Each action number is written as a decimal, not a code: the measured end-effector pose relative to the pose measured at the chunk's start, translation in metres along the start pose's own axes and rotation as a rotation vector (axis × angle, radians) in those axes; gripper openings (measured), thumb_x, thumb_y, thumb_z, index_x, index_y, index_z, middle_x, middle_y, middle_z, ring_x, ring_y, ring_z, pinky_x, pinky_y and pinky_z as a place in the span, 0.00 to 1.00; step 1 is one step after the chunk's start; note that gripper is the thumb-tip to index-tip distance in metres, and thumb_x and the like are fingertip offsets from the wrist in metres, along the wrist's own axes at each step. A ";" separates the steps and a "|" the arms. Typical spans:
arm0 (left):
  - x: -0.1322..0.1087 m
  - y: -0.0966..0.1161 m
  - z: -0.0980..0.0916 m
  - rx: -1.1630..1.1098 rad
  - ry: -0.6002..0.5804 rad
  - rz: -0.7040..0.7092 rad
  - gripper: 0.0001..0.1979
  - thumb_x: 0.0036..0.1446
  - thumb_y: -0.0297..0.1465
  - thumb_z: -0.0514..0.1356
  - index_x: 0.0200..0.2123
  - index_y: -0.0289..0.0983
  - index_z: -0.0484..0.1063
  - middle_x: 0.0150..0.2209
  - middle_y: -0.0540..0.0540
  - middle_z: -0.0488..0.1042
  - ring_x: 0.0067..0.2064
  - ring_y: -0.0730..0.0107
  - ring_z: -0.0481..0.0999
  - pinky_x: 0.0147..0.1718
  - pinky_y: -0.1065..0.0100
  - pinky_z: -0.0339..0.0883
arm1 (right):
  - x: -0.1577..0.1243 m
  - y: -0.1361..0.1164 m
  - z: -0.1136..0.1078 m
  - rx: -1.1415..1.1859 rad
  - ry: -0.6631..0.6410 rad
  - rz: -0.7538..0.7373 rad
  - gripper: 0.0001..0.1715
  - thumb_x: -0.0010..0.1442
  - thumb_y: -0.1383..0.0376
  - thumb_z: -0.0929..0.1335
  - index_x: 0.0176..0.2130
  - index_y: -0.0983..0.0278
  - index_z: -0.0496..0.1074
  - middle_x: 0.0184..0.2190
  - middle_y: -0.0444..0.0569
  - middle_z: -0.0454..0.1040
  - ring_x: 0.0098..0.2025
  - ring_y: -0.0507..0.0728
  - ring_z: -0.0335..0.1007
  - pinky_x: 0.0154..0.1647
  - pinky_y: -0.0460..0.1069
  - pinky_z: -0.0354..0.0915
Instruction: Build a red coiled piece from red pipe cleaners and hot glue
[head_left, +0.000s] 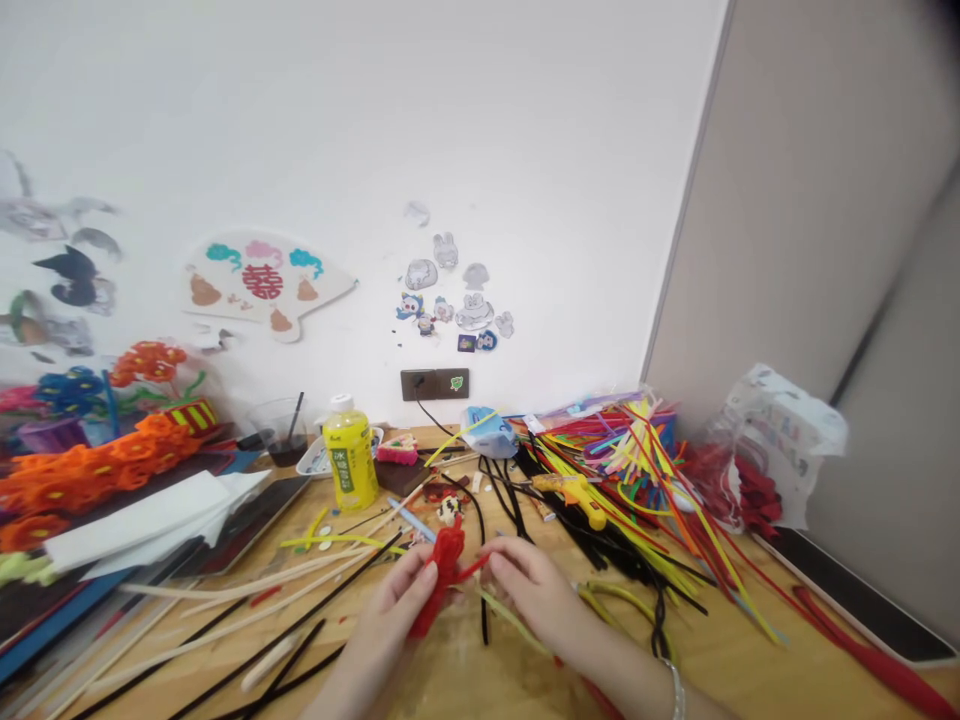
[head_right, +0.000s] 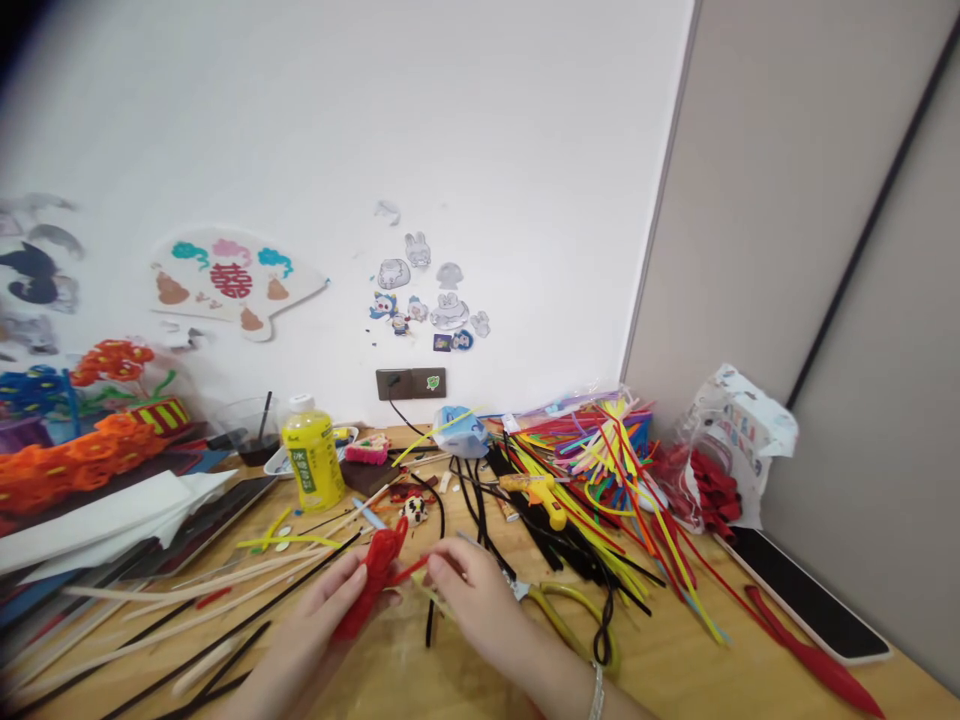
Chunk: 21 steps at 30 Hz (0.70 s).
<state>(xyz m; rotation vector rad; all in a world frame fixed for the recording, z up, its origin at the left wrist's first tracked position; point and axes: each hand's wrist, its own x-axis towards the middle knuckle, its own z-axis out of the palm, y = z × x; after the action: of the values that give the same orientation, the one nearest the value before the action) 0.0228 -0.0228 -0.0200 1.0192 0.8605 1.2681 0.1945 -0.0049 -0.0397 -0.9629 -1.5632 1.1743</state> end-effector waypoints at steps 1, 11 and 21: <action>-0.001 -0.002 0.001 -0.014 -0.016 -0.009 0.16 0.43 0.42 0.66 0.33 0.39 0.75 0.31 0.48 0.79 0.36 0.63 0.77 0.37 0.66 0.68 | 0.001 0.001 0.000 0.047 0.015 0.031 0.27 0.56 0.46 0.63 0.40 0.65 0.73 0.28 0.47 0.70 0.27 0.51 0.64 0.26 0.45 0.59; -0.008 -0.015 0.010 -0.045 -0.131 -0.074 0.13 0.44 0.40 0.66 0.30 0.37 0.74 0.30 0.48 0.77 0.35 0.66 0.75 0.40 0.67 0.65 | 0.003 -0.007 -0.003 0.310 -0.178 0.171 0.24 0.49 0.54 0.71 0.41 0.67 0.74 0.33 0.50 0.75 0.34 0.54 0.70 0.33 0.48 0.63; -0.010 -0.011 0.011 -0.033 -0.158 -0.097 0.18 0.46 0.43 0.64 0.35 0.36 0.73 0.29 0.44 0.76 0.34 0.62 0.74 0.26 0.68 0.68 | 0.010 -0.009 -0.011 0.332 -0.025 0.097 0.23 0.46 0.49 0.71 0.28 0.66 0.68 0.23 0.43 0.69 0.26 0.50 0.65 0.31 0.45 0.60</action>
<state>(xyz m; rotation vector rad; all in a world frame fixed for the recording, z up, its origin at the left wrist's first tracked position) 0.0361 -0.0338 -0.0270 1.0249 0.7558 1.1010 0.2020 0.0056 -0.0278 -0.8117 -1.2980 1.4641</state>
